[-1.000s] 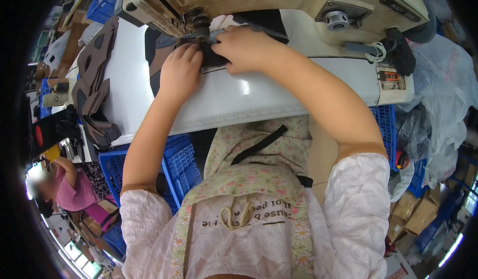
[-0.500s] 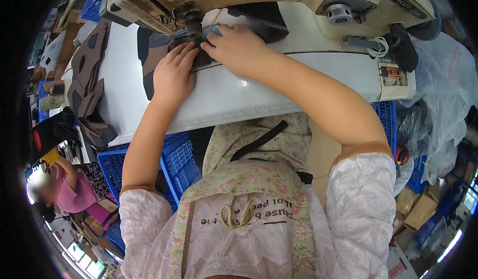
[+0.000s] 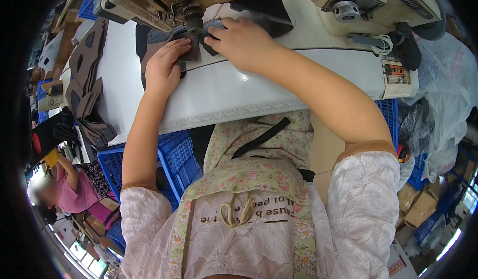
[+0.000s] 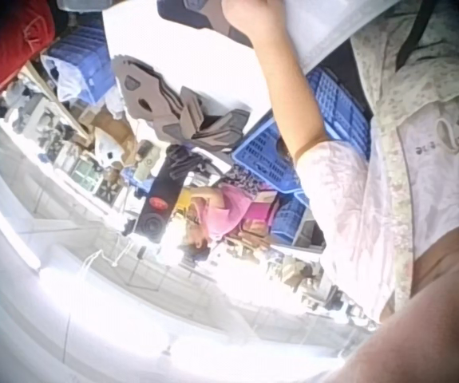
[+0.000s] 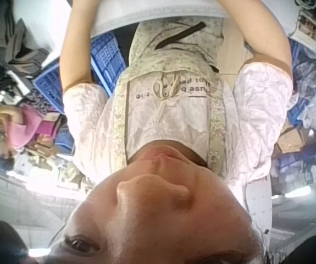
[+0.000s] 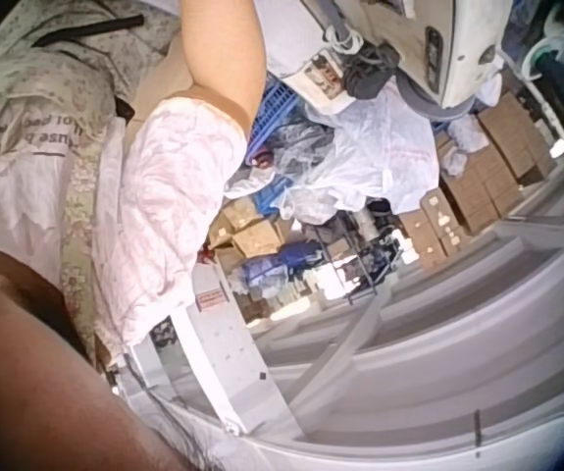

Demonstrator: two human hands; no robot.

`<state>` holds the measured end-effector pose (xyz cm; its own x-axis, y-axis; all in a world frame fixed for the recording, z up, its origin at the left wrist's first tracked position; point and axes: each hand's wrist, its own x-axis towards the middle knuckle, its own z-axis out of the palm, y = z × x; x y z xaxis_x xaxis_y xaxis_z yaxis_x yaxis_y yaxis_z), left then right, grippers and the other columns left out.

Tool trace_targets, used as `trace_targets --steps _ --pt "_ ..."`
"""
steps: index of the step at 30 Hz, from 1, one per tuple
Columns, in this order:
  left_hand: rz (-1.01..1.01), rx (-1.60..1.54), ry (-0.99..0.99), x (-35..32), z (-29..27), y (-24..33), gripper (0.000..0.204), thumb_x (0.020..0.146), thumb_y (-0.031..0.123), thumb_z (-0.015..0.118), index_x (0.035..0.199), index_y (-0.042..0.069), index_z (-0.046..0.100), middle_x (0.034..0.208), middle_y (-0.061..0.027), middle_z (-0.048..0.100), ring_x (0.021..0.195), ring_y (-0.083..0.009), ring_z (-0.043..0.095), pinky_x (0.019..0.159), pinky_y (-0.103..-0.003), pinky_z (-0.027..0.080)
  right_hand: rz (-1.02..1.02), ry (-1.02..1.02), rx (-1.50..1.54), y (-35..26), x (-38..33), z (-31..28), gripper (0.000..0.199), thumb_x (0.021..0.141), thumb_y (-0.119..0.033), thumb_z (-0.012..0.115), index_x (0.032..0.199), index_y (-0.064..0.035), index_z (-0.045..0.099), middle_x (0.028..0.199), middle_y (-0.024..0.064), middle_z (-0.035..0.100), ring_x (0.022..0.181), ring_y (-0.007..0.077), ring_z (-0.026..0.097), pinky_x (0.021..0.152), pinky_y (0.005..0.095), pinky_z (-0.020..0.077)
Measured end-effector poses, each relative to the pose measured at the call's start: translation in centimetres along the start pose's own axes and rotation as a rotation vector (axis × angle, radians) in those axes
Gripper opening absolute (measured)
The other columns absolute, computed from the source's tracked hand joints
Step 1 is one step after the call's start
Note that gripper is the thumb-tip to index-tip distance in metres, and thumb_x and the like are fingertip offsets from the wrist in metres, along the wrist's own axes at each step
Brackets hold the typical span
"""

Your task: The person trims threads from shoe upper pieces using thread snips and drops them into a basket, then aligns leather shoe components and stitches them together using a sewing machine.

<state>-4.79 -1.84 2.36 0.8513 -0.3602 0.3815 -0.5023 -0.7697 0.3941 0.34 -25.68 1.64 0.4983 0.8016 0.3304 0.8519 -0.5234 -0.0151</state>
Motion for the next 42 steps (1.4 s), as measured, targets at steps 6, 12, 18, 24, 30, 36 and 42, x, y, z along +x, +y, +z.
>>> trace_targets --steps 6,12,18,24,30,36,42 --pt "0.003 0.001 0.012 0.1 0.4 0.1 0.045 0.062 -0.011 0.043 0.098 -0.002 0.068 0.115 -0.0145 0.068 0.115 -0.0312 0.06 0.1 -0.038 0.047 -0.003 -0.035 -0.008 0.5 -0.1 0.0 0.039 0.083 -0.013 0.056 0.121 -0.015 0.065 0.12 0.0002 0.063 0.106 0.0218 0.056 0.09 0.0366 0.0469" --pt "-0.044 -0.059 0.001 0.1 0.2 0.0 0.046 0.062 -0.012 0.042 0.099 -0.003 0.067 0.116 -0.0151 0.067 0.117 -0.032 0.059 0.102 -0.038 0.045 -0.001 0.019 -0.001 0.8 -0.3 0.6 0.038 0.083 -0.012 0.056 0.119 -0.0168 0.067 0.117 -0.0013 0.064 0.106 0.0213 0.056 0.091 0.0381 0.046" --pt "-0.04 -0.099 0.002 0.1 0.4 -0.3 0.047 0.062 -0.013 0.042 0.1 -0.003 0.068 0.116 -0.0148 0.067 0.118 -0.0317 0.059 0.103 -0.038 0.045 0.002 0.037 -0.022 0.9 -0.4 0.4 0.045 0.08 -0.009 0.058 0.123 -0.0214 0.065 0.103 -0.0008 0.065 0.105 0.0212 0.056 0.09 0.0371 0.0473" --pt "0.016 -0.008 0.021 0.4 0.4 -0.1 0.04 0.064 -0.011 0.048 0.097 0.0 0.068 0.115 -0.0127 0.068 0.115 -0.0298 0.06 0.1 -0.038 0.047 -0.009 0.076 -0.037 0.8 -0.5 0.6 0.047 0.08 -0.009 0.058 0.125 -0.0214 0.064 0.104 -0.001 0.065 0.105 0.0209 0.056 0.09 0.0368 0.0464" --pt "0.029 0.0 0.043 0.4 0.5 -0.3 0.036 0.066 -0.009 0.052 0.095 0.002 0.069 0.113 -0.0109 0.068 0.112 -0.0286 0.061 0.099 -0.039 0.049 -0.007 0.06 -0.041 0.7 -0.5 0.5 0.047 0.08 -0.009 0.058 0.126 -0.0206 0.063 0.106 -0.0013 0.065 0.105 0.0205 0.057 0.09 0.0367 0.046" --pt "0.013 -0.057 0.03 0.4 0.3 -0.6 0.037 0.066 -0.008 0.052 0.097 0.002 0.07 0.114 -0.0108 0.068 0.112 -0.0288 0.062 0.1 -0.039 0.049 0.004 0.035 -0.06 0.4 -0.5 0.4 0.046 0.081 -0.01 0.056 0.126 -0.0186 0.062 0.109 -0.0019 0.065 0.106 0.0203 0.056 0.09 0.0361 0.046" --pt "0.022 -0.046 0.004 0.4 0.2 -0.8 0.04 0.065 -0.01 0.049 0.098 0.0 0.07 0.115 -0.0123 0.067 0.113 -0.03 0.061 0.1 -0.037 0.047 -0.018 0.052 -0.076 0.4 -0.5 0.3 0.039 0.084 -0.014 0.054 0.121 -0.0135 0.065 0.124 0.0001 0.062 0.107 0.0201 0.057 0.088 0.0374 0.0461"
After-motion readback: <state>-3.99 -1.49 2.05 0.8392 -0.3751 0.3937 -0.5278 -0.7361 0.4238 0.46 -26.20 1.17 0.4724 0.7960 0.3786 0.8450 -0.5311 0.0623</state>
